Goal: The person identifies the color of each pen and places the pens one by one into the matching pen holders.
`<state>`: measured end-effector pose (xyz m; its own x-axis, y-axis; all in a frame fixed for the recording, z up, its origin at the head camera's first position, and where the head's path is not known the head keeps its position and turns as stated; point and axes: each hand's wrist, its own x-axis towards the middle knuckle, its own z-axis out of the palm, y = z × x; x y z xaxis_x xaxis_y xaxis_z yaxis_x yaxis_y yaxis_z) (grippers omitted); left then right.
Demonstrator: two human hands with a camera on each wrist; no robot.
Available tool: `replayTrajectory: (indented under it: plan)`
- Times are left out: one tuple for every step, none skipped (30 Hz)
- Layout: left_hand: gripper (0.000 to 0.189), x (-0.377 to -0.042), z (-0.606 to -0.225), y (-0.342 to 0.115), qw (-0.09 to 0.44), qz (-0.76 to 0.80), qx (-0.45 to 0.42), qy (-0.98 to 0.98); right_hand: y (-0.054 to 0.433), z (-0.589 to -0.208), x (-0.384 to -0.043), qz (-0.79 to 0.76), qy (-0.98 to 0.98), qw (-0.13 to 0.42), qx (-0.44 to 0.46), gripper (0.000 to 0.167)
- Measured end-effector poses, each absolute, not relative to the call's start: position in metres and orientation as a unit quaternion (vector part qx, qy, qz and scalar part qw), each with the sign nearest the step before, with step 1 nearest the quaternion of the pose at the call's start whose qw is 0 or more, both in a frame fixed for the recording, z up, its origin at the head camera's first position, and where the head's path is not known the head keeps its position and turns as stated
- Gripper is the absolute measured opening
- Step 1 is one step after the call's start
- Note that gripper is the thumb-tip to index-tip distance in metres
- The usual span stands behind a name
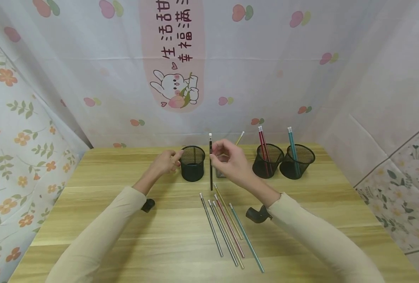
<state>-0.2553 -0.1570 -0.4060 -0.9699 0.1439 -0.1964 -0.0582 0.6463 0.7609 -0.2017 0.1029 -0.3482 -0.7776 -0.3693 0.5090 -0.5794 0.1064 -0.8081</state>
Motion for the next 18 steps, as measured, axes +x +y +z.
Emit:
replayTrajectory:
  plan:
    - [0.065, -0.255, -0.406, -0.157, 0.122, 0.422, 0.024, 0.898, 0.101, -0.348, -0.203, 0.588, -0.738, 0.091, 0.320, 0.013]
    - [0.065, -0.255, -0.406, -0.157, 0.122, 0.424, 0.025, 0.897, 0.099, -0.347, -0.204, 0.592, -0.735, 0.092, 0.319, 0.013]
    - [0.065, -0.255, -0.406, -0.157, 0.123, 0.425, 0.026, 0.896, 0.097, -0.347, -0.205, 0.595, -0.732, 0.093, 0.319, 0.014]
    - [0.065, -0.255, -0.406, -0.157, 0.122, 0.426, 0.026, 0.896, 0.095, -0.347, -0.206, 0.597, -0.730, 0.094, 0.318, 0.014]
    - [0.065, -0.254, -0.406, -0.157, 0.121, 0.425, 0.027, 0.896, 0.093, -0.347, -0.207, 0.600, -0.728, 0.097, 0.319, 0.014]
    - [0.065, -0.254, -0.406, -0.157, 0.120, 0.425, 0.029, 0.897, 0.091, -0.346, -0.208, 0.602, -0.726, 0.099, 0.318, 0.014]
    - [0.065, -0.254, -0.407, -0.157, 0.119, 0.423, 0.030, 0.898, 0.090, -0.346, -0.209, 0.603, -0.724, 0.103, 0.318, 0.013]
    - [0.065, -0.254, -0.407, -0.157, 0.118, 0.423, 0.031, 0.898, 0.088, -0.346, -0.210, 0.605, -0.722, 0.106, 0.319, 0.013]
    - [0.064, -0.254, -0.407, -0.157, 0.118, 0.424, 0.031, 0.898, 0.087, -0.346, -0.211, 0.604, -0.722, 0.110, 0.318, 0.012]
    - [0.065, -0.254, -0.407, -0.157, 0.117, 0.423, 0.032, 0.898, 0.085, -0.347, -0.211, 0.604, -0.722, 0.114, 0.317, 0.012]
    - [0.065, -0.255, -0.408, -0.157, 0.118, 0.424, 0.032, 0.898, 0.084, -0.346, -0.212, 0.604, -0.722, 0.119, 0.316, 0.012]
    - [0.065, -0.255, -0.408, -0.157, 0.119, 0.425, 0.032, 0.897, 0.084, -0.346, -0.212, 0.604, -0.722, 0.123, 0.315, 0.012]
    - [0.065, -0.255, -0.409, -0.157, 0.119, 0.425, 0.033, 0.897, 0.083, -0.346, -0.212, 0.604, -0.721, 0.128, 0.314, 0.012]
    - [0.066, -0.256, -0.409, -0.157, 0.120, 0.426, 0.033, 0.896, 0.082, -0.346, -0.212, 0.604, -0.720, 0.134, 0.314, 0.012]
    - [0.066, -0.256, -0.409, -0.158, 0.121, 0.427, 0.033, 0.895, 0.081, -0.346, -0.213, 0.605, -0.718, 0.141, 0.314, 0.013]
    - [0.066, -0.256, -0.409, -0.158, 0.122, 0.429, 0.031, 0.894, 0.080, -0.345, -0.213, 0.606, -0.715, 0.147, 0.315, 0.013]
    - [0.066, -0.257, -0.409, -0.158, 0.121, 0.431, 0.030, 0.894, 0.079, -0.345, -0.214, 0.609, -0.711, 0.153, 0.316, 0.013]
    - [0.066, -0.257, -0.409, -0.158, 0.121, 0.432, 0.029, 0.893, 0.077, -0.345, -0.214, 0.613, -0.706, 0.159, 0.316, 0.013]
